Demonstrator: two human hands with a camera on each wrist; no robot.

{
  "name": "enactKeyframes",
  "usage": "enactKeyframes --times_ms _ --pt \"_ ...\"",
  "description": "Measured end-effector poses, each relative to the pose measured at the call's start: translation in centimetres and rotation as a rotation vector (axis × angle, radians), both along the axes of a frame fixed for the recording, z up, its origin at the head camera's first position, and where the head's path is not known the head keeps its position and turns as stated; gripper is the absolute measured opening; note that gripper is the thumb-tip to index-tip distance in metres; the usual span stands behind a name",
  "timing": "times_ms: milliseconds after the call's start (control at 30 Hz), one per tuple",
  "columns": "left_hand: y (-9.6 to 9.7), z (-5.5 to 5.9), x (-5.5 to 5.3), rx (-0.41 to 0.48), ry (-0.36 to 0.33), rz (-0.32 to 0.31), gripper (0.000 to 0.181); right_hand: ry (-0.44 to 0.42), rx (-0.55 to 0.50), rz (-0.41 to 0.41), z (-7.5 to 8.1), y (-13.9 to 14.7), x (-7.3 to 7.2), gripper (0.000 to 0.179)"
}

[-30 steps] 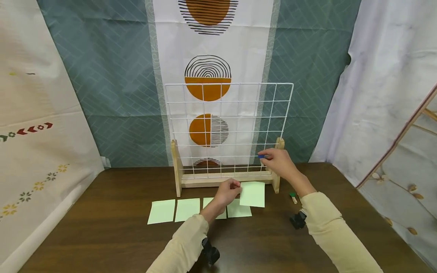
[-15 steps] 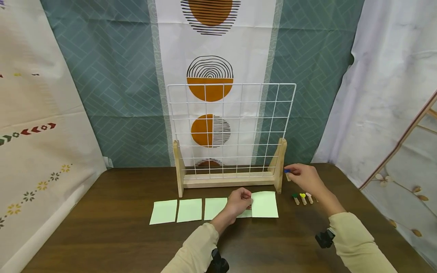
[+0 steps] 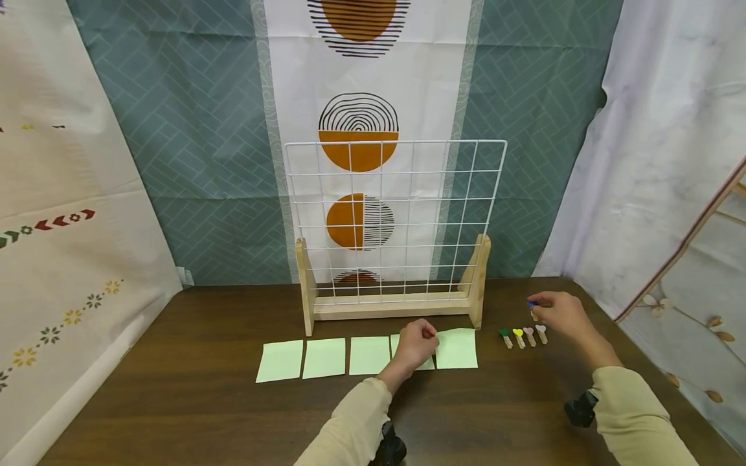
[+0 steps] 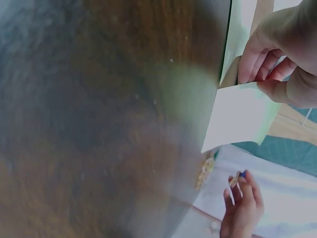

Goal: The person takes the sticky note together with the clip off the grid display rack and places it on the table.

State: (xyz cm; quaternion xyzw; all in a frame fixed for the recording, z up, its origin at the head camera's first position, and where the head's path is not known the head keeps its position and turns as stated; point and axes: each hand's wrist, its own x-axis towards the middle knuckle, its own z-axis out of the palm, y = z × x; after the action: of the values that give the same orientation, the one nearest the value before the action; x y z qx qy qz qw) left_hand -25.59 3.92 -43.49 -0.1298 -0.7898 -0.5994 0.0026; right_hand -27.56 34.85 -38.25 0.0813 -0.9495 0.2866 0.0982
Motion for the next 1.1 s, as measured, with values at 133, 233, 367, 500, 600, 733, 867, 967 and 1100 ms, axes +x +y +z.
enactKeyframes --times_ms 133,233,367,500,600,733,867,967,1100 --pt "0.1 -0.2 -0.5 -0.121 0.102 0.006 0.007 -0.027 -0.026 -0.023 -0.6 1.3 0.0 0.03" --pt "0.2 -0.2 -0.8 -0.181 0.151 0.014 0.009 -0.039 -0.024 -0.045 -1.0 2.0 -0.1 0.031" --pt "0.3 -0.1 -1.1 -0.22 0.172 0.032 0.011 -0.055 -0.013 -0.054 -1.5 2.6 -0.2 0.031" --pt "0.5 -0.2 -1.2 -0.229 0.165 0.034 0.011 -0.073 -0.008 -0.081 -1.9 3.2 -0.2 0.031" --pt "0.6 -0.1 -1.2 -0.223 0.162 0.028 0.012 -0.119 -0.011 -0.095 -2.0 3.7 -0.3 0.032" --pt "0.7 0.0 -1.2 -0.231 0.164 0.015 0.013 -0.198 -0.042 -0.088 -2.2 4.2 -0.3 0.034" --pt "0.6 0.0 -1.2 -0.251 0.165 0.007 0.018 -0.236 -0.075 -0.088 -2.6 4.3 -0.3 0.033" --pt "0.6 -0.1 -1.3 -0.27 0.162 0.009 0.023 -0.239 -0.086 -0.084 -2.7 4.3 -0.3 0.031" --pt "0.5 -0.2 -1.5 -0.298 0.179 0.017 0.026 -0.245 -0.104 -0.076 -2.8 4.5 -0.3 0.03"
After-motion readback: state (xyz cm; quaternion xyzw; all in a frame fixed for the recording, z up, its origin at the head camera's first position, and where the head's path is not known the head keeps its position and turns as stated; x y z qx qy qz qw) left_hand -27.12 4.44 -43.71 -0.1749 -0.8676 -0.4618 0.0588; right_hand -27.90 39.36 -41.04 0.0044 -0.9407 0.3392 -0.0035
